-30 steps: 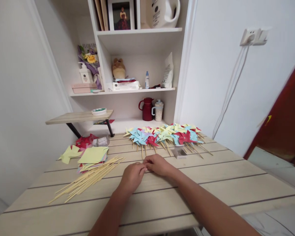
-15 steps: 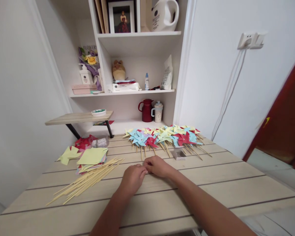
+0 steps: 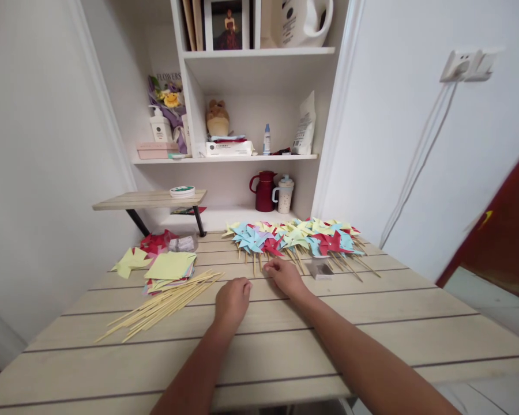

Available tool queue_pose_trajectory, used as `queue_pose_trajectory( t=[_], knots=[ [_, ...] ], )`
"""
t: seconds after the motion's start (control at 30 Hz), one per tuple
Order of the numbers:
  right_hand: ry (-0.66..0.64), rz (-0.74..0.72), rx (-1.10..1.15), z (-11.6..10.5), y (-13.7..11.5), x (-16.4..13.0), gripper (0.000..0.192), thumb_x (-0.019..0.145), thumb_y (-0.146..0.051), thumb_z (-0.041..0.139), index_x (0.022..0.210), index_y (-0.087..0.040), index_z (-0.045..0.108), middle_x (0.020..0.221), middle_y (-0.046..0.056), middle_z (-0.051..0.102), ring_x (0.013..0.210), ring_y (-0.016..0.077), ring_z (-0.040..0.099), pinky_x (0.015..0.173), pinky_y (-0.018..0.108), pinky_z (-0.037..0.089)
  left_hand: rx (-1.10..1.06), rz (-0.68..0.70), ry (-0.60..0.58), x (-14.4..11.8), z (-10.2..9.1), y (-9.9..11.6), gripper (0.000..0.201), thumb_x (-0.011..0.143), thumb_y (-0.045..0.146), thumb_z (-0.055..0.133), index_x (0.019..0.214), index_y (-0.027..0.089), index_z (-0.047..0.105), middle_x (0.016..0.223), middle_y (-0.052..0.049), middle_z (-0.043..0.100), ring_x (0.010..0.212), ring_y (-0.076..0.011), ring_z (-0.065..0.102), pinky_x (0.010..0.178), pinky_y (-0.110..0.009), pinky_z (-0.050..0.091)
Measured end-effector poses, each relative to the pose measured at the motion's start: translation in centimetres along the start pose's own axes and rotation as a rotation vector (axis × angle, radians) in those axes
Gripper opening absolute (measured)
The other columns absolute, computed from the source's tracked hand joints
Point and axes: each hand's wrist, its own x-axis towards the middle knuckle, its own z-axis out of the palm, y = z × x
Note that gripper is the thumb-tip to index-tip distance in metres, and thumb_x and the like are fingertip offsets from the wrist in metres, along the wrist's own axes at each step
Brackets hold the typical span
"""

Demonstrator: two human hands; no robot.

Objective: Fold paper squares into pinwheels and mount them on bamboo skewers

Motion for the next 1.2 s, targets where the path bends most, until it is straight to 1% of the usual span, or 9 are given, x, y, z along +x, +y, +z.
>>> queue_pose_trajectory(
  t=[0.1, 0.17, 0.27, 0.4, 0.57, 0.67, 0.83, 1.0, 1.2],
  knots=[
    [-0.004, 0.01, -0.13, 0.4, -1.1, 0.2, 0.014, 0.08, -0.025, 0.058, 0.083, -0.021, 0.072, 0.083, 0.004, 0.072, 0.079, 0.0196, 0.062, 0.067, 0.027, 0.04, 0.0, 0.001, 0.002, -0.1, 0.2, 0.1, 0.029, 0.096, 0.03, 0.044, 0.088, 0.024, 0.071, 0.094, -0.004, 0.075, 0.088, -0.0182, 0.065, 0.068, -0.027, 0.035],
    [-0.02, 0.013, -0.204, 0.7, -1.9, 0.2, 0.016, 0.083, -0.026, 0.058, 0.087, -0.022, 0.072, 0.089, 0.004, 0.073, 0.083, 0.0196, 0.063, 0.069, 0.026, 0.038, -0.003, 0.0, -0.002, -0.1, 0.2, 0.0, 0.03, 0.096, 0.03, 0.043, 0.088, 0.024, 0.071, 0.093, -0.004, 0.075, 0.087, -0.0183, 0.065, 0.066, -0.027, 0.034],
    [-0.042, 0.029, -0.314, 1.0, -2.9, 0.0, 0.02, 0.088, -0.032, 0.055, 0.09, -0.021, 0.072, 0.093, 0.006, 0.073, 0.087, 0.0203, 0.063, 0.068, 0.027, 0.036, -0.01, 0.0, -0.017, 0.0, 0.1, -0.1, 0.03, 0.096, 0.031, 0.043, 0.089, 0.023, 0.071, 0.094, -0.004, 0.075, 0.087, -0.0184, 0.065, 0.065, -0.027, 0.035],
    [-0.05, 0.068, -0.455, 1.5, -3.6, -0.2, 0.031, 0.093, -0.044, 0.049, 0.09, -0.02, 0.07, 0.094, 0.01, 0.073, 0.09, 0.0234, 0.064, 0.068, 0.029, 0.036, -0.023, 0.001, -0.03, 0.0, 0.2, -0.2, 0.029, 0.096, 0.029, 0.044, 0.09, 0.023, 0.072, 0.097, -0.005, 0.075, 0.09, -0.0187, 0.065, 0.068, -0.027, 0.036],
    [-0.047, 0.082, -0.569, 2.5, -4.1, 0.3, 0.038, 0.091, -0.053, 0.049, 0.094, -0.02, 0.069, 0.095, 0.012, 0.073, 0.093, 0.0278, 0.066, 0.072, 0.033, 0.04, -0.037, 0.006, -0.021, 0.0, 0.5, -0.3, 0.029, 0.096, 0.03, 0.044, 0.091, 0.024, 0.072, 0.097, -0.005, 0.075, 0.09, -0.0188, 0.066, 0.07, -0.027, 0.037],
    [-0.047, 0.086, -0.598, 2.9, -4.4, 0.8, 0.04, 0.088, -0.054, 0.052, 0.093, -0.019, 0.07, 0.097, 0.013, 0.073, 0.095, 0.0289, 0.067, 0.074, 0.035, 0.043, -0.038, 0.006, -0.011, 0.0, 0.6, -0.4, 0.029, 0.096, 0.03, 0.044, 0.09, 0.024, 0.072, 0.096, -0.005, 0.075, 0.09, -0.0186, 0.066, 0.07, -0.027, 0.037],
    [-0.02, 0.112, -0.608, 3.2, -4.6, 1.5, 0.034, 0.086, -0.046, 0.053, 0.092, -0.018, 0.072, 0.098, 0.015, 0.074, 0.097, 0.0301, 0.067, 0.074, 0.035, 0.044, -0.043, 0.017, 0.0, 0.2, 1.1, -0.7, 0.029, 0.095, 0.029, 0.044, 0.09, 0.024, 0.072, 0.096, -0.005, 0.075, 0.091, -0.0194, 0.066, 0.072, -0.028, 0.038],
    [-0.001, 0.119, -0.584, 3.2, -4.2, 1.6, 0.028, 0.086, -0.042, 0.053, 0.09, -0.021, 0.071, 0.096, 0.011, 0.074, 0.095, 0.0282, 0.068, 0.071, 0.033, 0.044, -0.058, 0.034, -0.002, 0.4, 1.4, -1.0, 0.028, 0.095, 0.028, 0.045, 0.091, 0.025, 0.072, 0.096, -0.004, 0.075, 0.09, -0.0189, 0.066, 0.072, -0.027, 0.038],
    [0.026, 0.13, -0.542, 3.0, -4.0, 1.5, 0.025, 0.088, -0.04, 0.053, 0.086, -0.022, 0.07, 0.093, 0.009, 0.074, 0.092, 0.0254, 0.067, 0.066, 0.03, 0.04, -0.077, 0.055, -0.01, 0.4, 1.1, -1.0, 0.028, 0.094, 0.029, 0.045, 0.091, 0.024, 0.072, 0.095, -0.004, 0.075, 0.091, -0.0192, 0.066, 0.072, -0.027, 0.038]
  ],
)
